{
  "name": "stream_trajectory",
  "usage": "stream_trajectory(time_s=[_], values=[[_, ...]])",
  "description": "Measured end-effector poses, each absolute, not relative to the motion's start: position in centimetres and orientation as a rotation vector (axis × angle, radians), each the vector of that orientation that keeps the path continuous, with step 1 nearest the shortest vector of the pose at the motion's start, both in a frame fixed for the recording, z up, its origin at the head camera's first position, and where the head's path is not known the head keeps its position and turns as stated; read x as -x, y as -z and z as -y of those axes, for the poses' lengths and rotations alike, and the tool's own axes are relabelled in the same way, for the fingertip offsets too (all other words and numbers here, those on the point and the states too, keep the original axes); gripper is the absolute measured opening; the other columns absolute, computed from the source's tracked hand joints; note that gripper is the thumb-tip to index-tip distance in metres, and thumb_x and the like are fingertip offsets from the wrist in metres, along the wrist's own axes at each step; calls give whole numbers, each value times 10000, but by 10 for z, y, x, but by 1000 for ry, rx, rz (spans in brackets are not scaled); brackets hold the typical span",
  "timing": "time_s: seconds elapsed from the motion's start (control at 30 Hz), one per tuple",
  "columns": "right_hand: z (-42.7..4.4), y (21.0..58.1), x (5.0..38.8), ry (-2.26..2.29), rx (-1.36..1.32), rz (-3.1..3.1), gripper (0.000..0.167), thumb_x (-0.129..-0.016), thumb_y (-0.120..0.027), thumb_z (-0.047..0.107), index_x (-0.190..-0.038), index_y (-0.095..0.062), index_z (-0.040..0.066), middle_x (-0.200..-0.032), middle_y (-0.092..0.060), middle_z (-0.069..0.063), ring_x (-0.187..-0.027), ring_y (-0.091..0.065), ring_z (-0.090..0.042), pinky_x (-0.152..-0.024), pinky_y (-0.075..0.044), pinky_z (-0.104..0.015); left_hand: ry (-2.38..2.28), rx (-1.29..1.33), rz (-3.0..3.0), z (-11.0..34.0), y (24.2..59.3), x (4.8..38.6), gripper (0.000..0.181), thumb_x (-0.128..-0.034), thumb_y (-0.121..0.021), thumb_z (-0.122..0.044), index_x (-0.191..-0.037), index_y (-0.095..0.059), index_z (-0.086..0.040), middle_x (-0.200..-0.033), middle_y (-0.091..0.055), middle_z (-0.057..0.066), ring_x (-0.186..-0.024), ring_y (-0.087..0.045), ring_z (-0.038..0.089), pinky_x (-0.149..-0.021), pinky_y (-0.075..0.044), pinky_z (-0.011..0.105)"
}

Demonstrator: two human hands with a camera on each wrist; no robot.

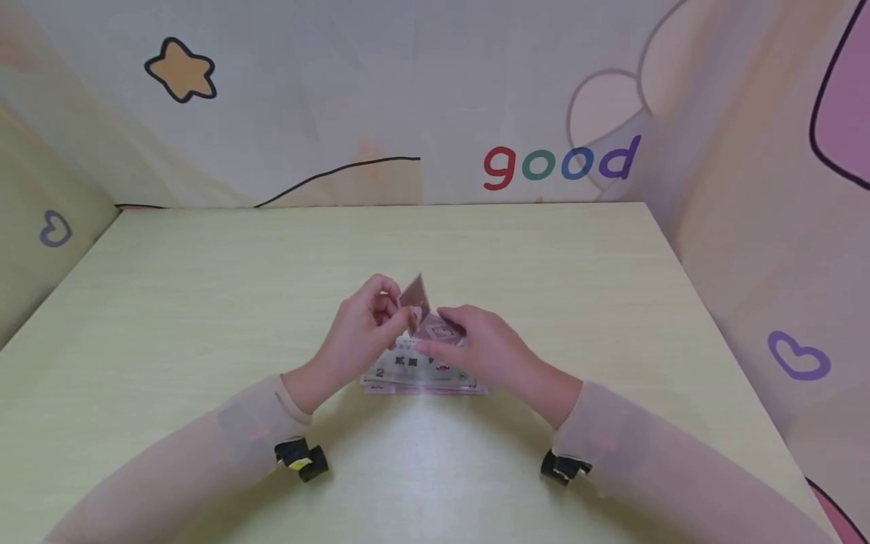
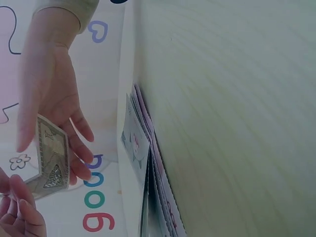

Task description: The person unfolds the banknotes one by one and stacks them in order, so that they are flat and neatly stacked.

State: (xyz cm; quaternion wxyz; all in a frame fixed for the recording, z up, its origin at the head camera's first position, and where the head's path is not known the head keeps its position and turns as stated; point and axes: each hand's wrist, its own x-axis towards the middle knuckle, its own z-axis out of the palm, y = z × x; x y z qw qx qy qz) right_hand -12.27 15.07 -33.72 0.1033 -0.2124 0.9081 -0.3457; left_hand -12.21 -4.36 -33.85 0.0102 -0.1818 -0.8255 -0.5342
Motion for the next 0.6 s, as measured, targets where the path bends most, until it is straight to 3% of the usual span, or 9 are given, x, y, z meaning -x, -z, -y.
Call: stream_trajectory(time_s=[0.17,0.37,0.5,0.6], values=[[-152,341,125,1049,647,-2641,543,-861,-671,326,-1289,-533,22,-992,-616,-34,-810,-519,-181,-639,-448,-299,1734,575,2578,43,338,120,133,-899,-551,-53,-991,-455,-61,-712,-598,63,-541,-541,199,-485,-441,231],[-154,342,125,972,708,-2672,562,-821,-725,267,-1281,-531,10,-1091,-620,-63,-948,-562,-206,-747,-499,-345,1811,547,2585,45,338,118,224,-904,-515,-27,-1094,-402,-64,-746,-618,161,-601,-591,336,-481,-411,242],[-155,342,126,923,705,-2682,583,-804,-742,260,-1282,-525,5,-1104,-616,-77,-966,-569,-215,-762,-509,-353,1814,502,2608,47,338,116,309,-914,-498,-37,-1191,-365,-71,-771,-642,152,-628,-612,325,-507,-436,266],[-156,341,127,878,700,-2720,589,-798,-749,243,-1282,-522,-4,-1118,-611,-95,-951,-570,-210,-773,-508,-359,1570,552,2680,50,339,117,436,-905,-550,-86,-1297,-360,-69,-918,-646,102,-736,-625,248,-547,-480,281]])
